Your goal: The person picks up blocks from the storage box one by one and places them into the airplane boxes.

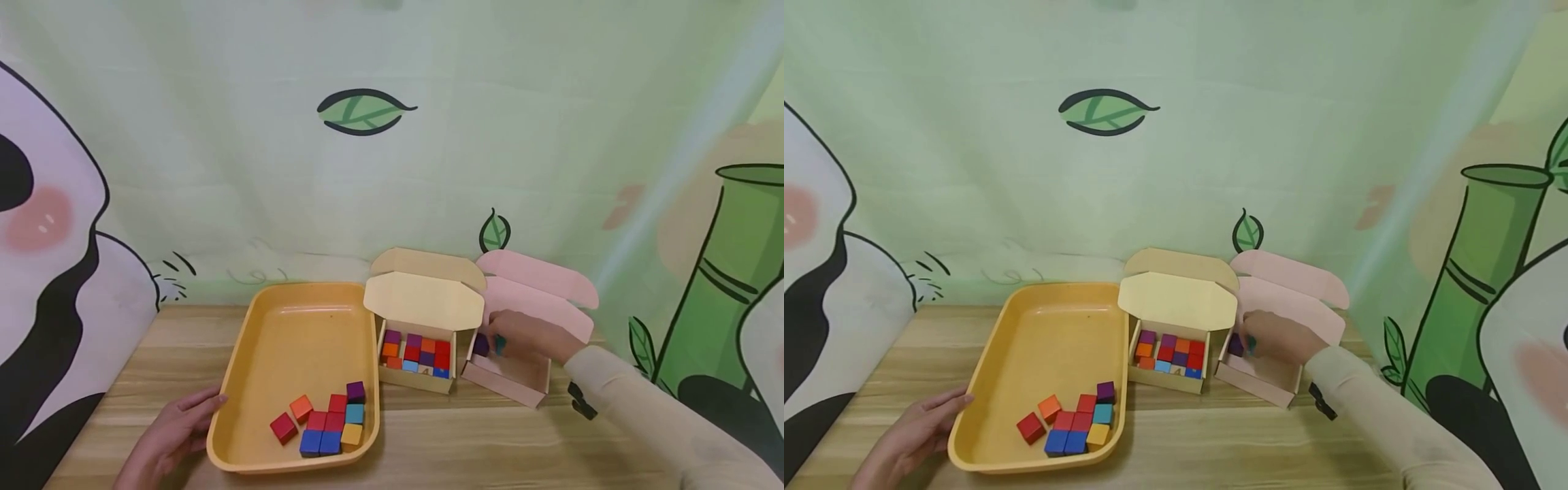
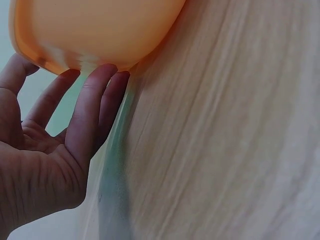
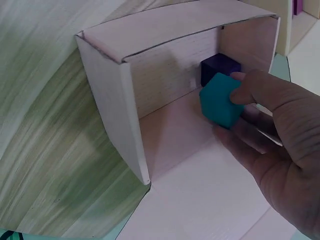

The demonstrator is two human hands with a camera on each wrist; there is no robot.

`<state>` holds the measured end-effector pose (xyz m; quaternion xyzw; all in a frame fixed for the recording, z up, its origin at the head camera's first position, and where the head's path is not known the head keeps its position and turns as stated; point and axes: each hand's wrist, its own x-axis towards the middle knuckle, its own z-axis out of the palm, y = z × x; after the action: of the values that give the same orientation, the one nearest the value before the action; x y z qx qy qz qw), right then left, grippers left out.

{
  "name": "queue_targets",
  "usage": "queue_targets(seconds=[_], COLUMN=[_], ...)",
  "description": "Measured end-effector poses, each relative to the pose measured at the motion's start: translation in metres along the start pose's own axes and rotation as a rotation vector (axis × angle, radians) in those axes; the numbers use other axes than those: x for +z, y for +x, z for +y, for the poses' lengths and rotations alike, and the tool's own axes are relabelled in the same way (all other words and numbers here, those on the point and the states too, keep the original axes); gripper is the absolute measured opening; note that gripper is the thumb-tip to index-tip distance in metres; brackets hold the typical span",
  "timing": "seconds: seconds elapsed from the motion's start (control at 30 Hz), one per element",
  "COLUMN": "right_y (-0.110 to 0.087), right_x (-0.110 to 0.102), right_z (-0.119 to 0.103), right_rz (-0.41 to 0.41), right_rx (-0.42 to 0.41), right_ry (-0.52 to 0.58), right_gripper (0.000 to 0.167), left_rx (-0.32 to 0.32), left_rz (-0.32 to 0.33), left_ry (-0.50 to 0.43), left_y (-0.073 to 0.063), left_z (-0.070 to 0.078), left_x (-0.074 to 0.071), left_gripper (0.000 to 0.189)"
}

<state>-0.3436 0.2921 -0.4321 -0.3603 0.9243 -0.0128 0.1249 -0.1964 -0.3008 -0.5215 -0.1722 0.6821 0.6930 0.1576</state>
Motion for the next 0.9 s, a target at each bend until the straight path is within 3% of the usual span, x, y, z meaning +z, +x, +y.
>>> queue_targets(seconds=[0.13, 0.37, 0.6, 0.9], right_y=[0.001, 0.004, 0.008, 0.008], right_x=[0.000, 0.005, 0.012, 0.038], right_z=[-0.005, -0.011, -0.013, -0.021], right_rz=[-0.009, 0.019, 0.106, 0.228], right_rx=[0.056, 0.084, 0.062, 0.058], right_ry=[0.006, -0.026, -0.097, -0.094], right_gripper=[0.018, 0.023, 0.026, 0.014], left_rx=[0.004, 0.009, 0.020, 0.014], left_rz=[-0.004, -0.010, -0.018, -0.010], left_ry=[0.000, -0.006, -0.023, -0.004], left_y=[-0.001, -0.003, -0.002, -0.003], left_z=[0.001, 0.001, 0.002, 0.001], left_x=[0.001, 0.000, 0.000, 0.000], left_gripper=[0.073, 0.072, 0.061, 0.070])
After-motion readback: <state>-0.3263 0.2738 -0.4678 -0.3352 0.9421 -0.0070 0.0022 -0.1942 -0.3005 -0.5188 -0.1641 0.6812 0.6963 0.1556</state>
